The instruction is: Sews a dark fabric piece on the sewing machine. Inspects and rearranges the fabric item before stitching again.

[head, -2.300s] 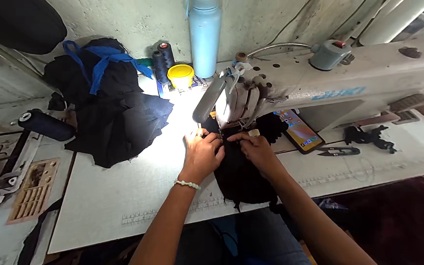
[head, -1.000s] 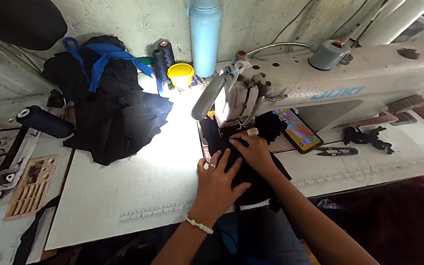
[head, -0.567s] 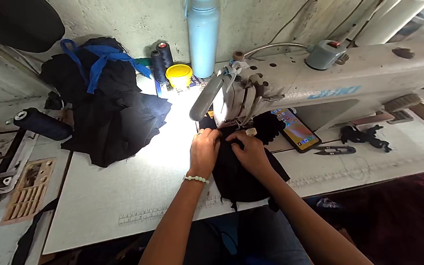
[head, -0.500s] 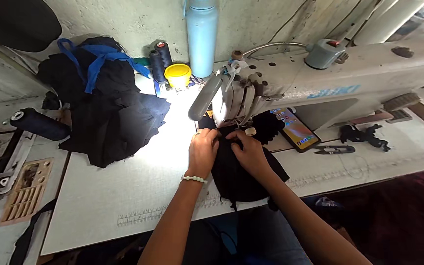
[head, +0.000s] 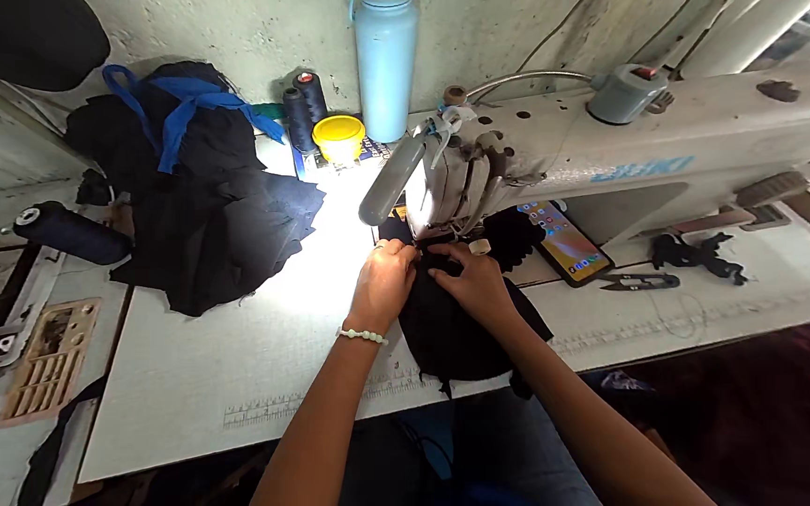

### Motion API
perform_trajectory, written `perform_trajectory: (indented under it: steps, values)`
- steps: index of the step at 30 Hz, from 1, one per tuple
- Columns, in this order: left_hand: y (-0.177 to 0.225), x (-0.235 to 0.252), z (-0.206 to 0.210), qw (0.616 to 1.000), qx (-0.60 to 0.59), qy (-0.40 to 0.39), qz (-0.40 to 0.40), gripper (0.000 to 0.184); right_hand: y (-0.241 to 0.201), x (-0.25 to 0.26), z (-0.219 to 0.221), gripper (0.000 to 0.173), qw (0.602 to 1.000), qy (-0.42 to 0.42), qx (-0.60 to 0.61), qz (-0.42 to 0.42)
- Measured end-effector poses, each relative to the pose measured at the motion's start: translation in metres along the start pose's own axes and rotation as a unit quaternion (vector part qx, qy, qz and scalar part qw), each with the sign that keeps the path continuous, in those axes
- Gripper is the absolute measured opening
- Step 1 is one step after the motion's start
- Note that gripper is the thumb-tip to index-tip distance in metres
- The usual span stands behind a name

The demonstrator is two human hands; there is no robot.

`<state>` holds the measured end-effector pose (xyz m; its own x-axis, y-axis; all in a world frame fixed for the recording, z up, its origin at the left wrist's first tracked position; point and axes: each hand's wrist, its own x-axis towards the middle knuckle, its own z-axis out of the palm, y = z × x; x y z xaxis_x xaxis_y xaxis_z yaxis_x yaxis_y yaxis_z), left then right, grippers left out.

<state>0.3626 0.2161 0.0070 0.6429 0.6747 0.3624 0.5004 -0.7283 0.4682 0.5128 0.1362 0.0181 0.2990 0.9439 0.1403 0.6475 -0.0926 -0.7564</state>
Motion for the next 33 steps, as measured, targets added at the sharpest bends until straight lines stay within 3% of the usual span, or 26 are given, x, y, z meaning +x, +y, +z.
perform_trajectory:
  steps: [3, 7, 11, 14, 19, 22, 27, 30, 33]
  values:
    - [0.004, 0.001, -0.002, 0.999, 0.03, -0.013, 0.02, 0.009, 0.001, -0.001, 0.002, 0.016, 1.0, 0.011, -0.01, -0.019]
    - [-0.002, 0.001, -0.005, 1.0, 0.002, -0.015, 0.017, 0.009, -0.003, -0.002, 0.003, 0.014, 0.999, 0.031, -0.014, -0.029]
    - [-0.009, -0.006, -0.002, 0.997, -0.072, 0.022, -0.023, 0.007, -0.01, -0.007, 0.004, 0.018, 0.999, 0.008, -0.003, 0.035]
    - [-0.003, -0.01, 0.006, 0.994, -0.095, 0.045, -0.04, 0.006, 0.005, -0.01, 0.008, 0.028, 0.999, 0.014, -0.035, 0.015]
    - [-0.002, -0.011, 0.008, 0.994, -0.09, 0.048, -0.036, 0.006, 0.012, -0.002, 0.0, 0.023, 0.999, 0.004, -0.035, 0.002]
    - [-0.004, -0.011, 0.009, 0.994, -0.086, 0.055, -0.039, 0.005, -0.001, 0.002, -0.004, 0.039, 0.997, -0.032, -0.044, 0.048]
    - [-0.004, -0.011, 0.009, 0.993, -0.084, 0.057, -0.056, 0.006, -0.015, 0.015, -0.009, 0.026, 0.987, -0.082, -0.034, 0.137]
    - [-0.004, -0.011, 0.01, 0.993, -0.087, 0.057, -0.062, 0.007, -0.017, 0.016, -0.009, 0.015, 0.985, -0.108, -0.047, 0.124]
    - [-0.003, -0.01, 0.008, 0.992, -0.096, 0.048, -0.073, 0.008, -0.017, 0.012, -0.007, 0.017, 0.99, -0.09, -0.042, 0.099]
